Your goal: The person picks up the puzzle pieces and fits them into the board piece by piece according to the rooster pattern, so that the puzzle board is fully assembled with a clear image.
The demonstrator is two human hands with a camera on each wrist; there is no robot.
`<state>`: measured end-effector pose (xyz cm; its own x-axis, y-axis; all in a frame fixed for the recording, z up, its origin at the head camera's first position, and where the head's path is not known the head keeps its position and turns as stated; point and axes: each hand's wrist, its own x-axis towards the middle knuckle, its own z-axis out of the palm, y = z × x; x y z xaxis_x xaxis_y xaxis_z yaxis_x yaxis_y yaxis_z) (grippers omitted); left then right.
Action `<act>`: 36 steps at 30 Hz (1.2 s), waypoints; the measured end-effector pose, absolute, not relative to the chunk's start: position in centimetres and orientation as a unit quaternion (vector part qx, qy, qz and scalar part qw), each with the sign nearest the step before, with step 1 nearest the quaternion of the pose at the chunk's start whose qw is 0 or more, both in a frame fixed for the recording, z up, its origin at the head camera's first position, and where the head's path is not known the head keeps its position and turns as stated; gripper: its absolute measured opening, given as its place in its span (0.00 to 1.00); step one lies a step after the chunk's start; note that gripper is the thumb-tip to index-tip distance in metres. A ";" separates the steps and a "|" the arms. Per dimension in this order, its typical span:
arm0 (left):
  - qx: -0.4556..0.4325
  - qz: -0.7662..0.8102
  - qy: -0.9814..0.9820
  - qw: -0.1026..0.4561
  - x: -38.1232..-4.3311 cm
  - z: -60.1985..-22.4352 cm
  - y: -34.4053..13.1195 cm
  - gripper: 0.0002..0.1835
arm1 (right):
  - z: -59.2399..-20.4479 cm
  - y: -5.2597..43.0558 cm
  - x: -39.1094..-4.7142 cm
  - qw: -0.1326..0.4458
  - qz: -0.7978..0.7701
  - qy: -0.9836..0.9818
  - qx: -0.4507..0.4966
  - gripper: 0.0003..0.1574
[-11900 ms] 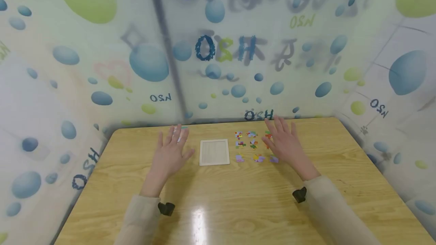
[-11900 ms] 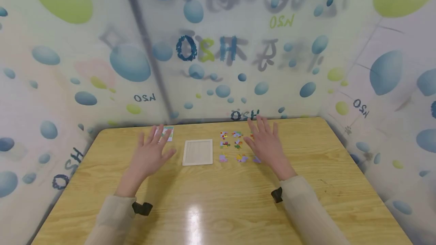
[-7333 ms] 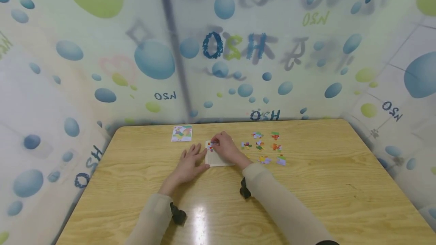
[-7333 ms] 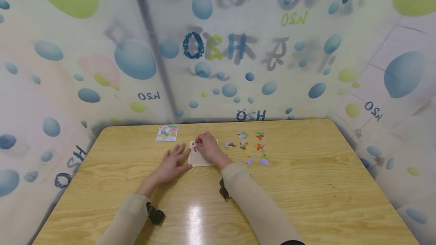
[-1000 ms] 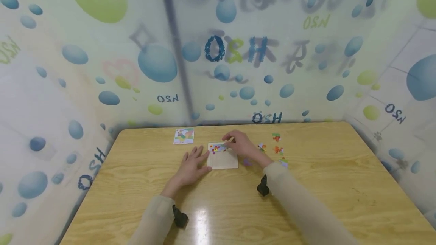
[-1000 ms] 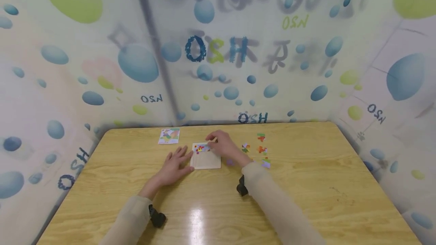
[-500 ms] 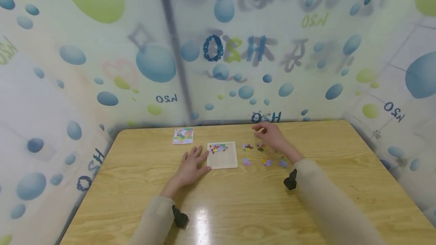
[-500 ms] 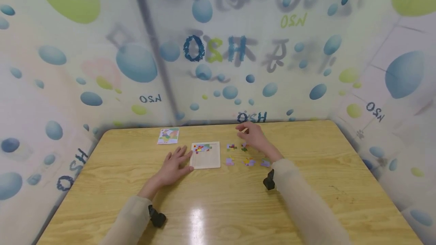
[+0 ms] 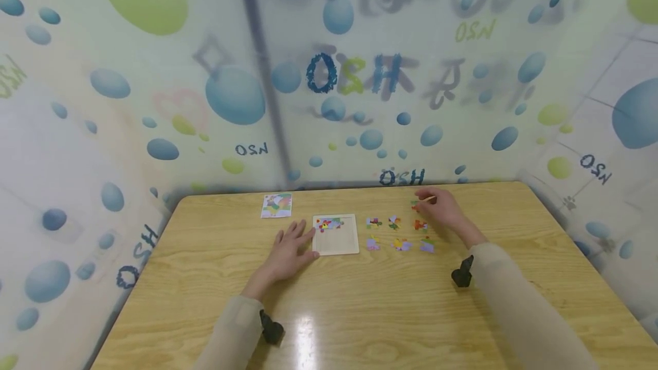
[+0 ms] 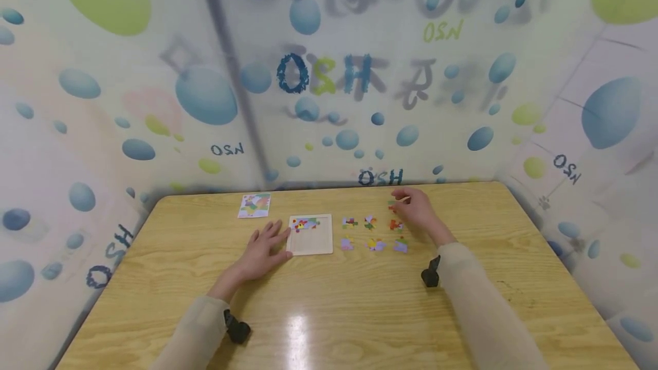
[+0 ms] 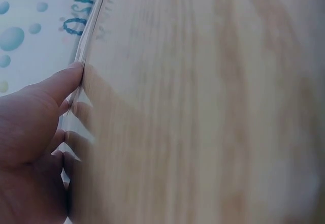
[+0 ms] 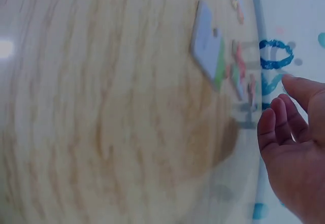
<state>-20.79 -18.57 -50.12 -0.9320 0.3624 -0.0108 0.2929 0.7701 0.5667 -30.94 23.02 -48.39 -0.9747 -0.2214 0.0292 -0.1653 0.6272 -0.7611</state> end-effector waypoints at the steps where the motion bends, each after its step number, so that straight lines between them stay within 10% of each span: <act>1: 0.173 0.290 0.939 0.062 -20.8 -50.1 -18.6 0.35 | -48.6 23.3 -31.0 0.034 -0.418 0.901 -0.108 0.22; 36: 0.171 0.290 0.939 0.068 -20.6 -49.8 -18.6 0.35 | -49.8 24.8 -32.1 0.088 -0.397 0.903 -0.140 0.30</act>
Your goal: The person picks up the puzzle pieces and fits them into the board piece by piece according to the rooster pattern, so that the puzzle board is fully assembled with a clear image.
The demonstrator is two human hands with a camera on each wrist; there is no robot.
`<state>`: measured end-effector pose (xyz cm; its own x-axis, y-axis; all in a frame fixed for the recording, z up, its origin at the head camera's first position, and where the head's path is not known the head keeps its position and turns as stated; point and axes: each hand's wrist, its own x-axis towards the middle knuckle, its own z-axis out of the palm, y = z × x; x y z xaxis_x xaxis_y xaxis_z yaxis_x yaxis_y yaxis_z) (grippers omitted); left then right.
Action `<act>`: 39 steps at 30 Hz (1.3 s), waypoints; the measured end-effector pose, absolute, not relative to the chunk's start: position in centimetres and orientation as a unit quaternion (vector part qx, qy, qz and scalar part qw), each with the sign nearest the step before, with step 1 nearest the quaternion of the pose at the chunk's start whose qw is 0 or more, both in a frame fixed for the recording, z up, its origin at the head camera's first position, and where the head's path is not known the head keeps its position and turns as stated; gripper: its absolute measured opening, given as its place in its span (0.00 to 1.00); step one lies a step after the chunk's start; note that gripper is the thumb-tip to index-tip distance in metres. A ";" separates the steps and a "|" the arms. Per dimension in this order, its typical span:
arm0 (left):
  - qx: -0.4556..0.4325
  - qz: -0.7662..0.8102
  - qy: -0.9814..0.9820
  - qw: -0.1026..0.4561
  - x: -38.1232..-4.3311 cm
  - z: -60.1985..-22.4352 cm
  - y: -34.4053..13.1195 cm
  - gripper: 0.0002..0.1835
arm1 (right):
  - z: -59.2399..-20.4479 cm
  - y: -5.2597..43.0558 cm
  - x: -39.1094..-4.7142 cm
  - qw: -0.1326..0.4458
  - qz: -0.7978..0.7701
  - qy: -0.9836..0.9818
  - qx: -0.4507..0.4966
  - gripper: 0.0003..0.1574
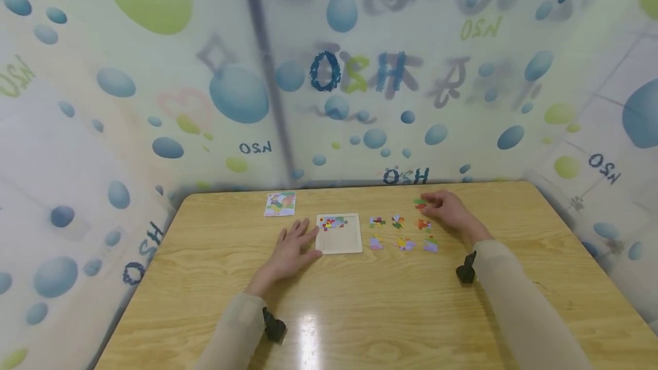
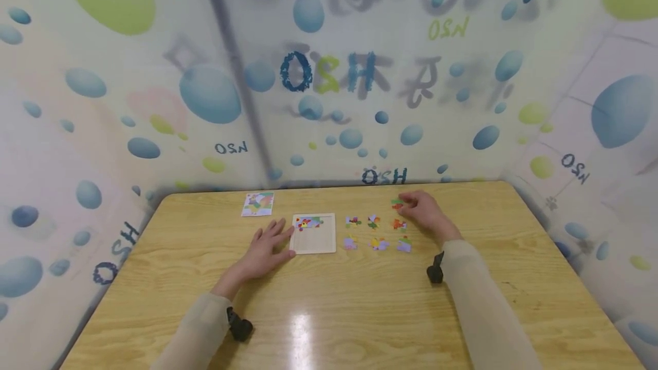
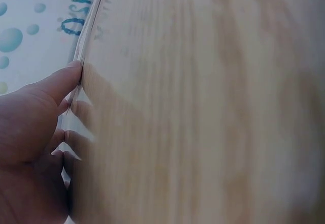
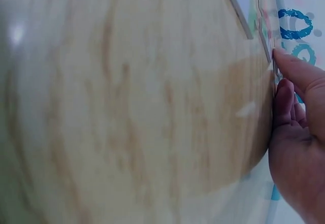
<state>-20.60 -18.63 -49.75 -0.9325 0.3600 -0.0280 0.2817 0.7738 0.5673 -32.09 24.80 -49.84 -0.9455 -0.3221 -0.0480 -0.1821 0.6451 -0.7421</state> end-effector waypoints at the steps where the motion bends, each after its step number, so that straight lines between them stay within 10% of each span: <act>1: 0.171 0.291 0.939 0.065 -20.6 -49.7 -18.6 0.35 | -49.8 24.7 -32.1 0.088 -0.396 0.903 -0.142 0.29; 39: 0.172 0.294 0.938 0.066 -20.5 -49.6 -18.6 0.35 | -48.5 16.6 -32.3 0.085 -0.529 0.840 -0.086 0.18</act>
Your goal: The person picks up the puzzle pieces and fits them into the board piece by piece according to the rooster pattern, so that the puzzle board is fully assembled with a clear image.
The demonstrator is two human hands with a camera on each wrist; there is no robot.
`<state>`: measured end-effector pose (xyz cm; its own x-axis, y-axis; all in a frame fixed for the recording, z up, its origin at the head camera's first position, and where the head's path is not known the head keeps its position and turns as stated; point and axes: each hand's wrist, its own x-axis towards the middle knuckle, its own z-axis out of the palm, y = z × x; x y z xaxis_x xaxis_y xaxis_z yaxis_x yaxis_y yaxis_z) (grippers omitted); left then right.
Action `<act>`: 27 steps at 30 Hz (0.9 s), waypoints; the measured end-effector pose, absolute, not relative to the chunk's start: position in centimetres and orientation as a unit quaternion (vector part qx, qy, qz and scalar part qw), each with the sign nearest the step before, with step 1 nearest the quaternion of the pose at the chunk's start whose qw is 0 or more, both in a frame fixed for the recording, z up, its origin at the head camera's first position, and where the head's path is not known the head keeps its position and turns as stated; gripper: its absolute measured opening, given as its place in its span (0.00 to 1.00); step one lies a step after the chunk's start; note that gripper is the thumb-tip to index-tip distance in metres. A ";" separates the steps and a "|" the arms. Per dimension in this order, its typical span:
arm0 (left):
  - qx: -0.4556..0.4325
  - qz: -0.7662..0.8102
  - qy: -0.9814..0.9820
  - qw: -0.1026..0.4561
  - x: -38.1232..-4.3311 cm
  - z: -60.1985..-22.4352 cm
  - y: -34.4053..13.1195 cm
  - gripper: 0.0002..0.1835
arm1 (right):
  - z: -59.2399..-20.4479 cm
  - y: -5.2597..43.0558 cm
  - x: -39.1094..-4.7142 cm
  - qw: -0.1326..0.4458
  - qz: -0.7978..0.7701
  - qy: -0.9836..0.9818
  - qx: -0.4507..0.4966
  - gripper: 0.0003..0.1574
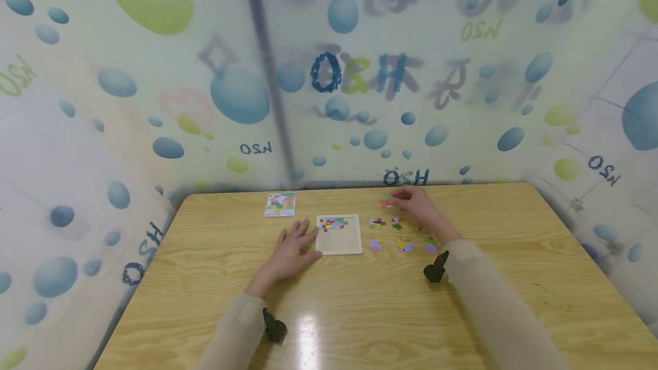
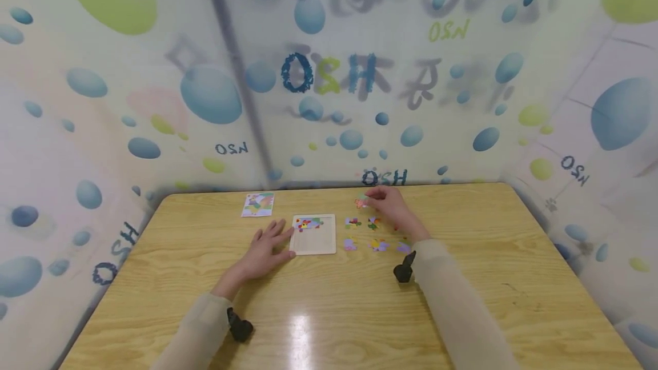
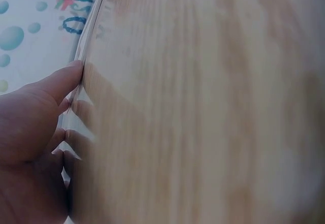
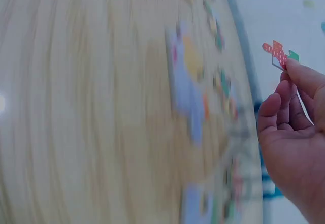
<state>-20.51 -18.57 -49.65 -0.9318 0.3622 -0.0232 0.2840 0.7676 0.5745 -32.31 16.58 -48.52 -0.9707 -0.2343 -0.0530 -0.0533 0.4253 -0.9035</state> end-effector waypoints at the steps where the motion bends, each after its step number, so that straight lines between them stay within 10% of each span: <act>1: 0.172 0.292 0.938 0.067 -20.5 -49.7 -18.6 0.35 | -48.5 16.1 -32.3 0.091 -0.534 0.836 -0.090 0.18; 27: 0.172 0.293 0.938 0.063 -20.7 -49.9 -18.5 0.34 | -48.8 8.9 -30.5 0.153 -0.490 0.843 -0.160 0.09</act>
<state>-20.70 -18.45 -49.87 -0.9329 0.3597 -0.0164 0.2864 0.7690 0.5715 -30.49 8.88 -48.83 -0.9020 -0.4197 -0.1008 -0.1200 0.4682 -0.8754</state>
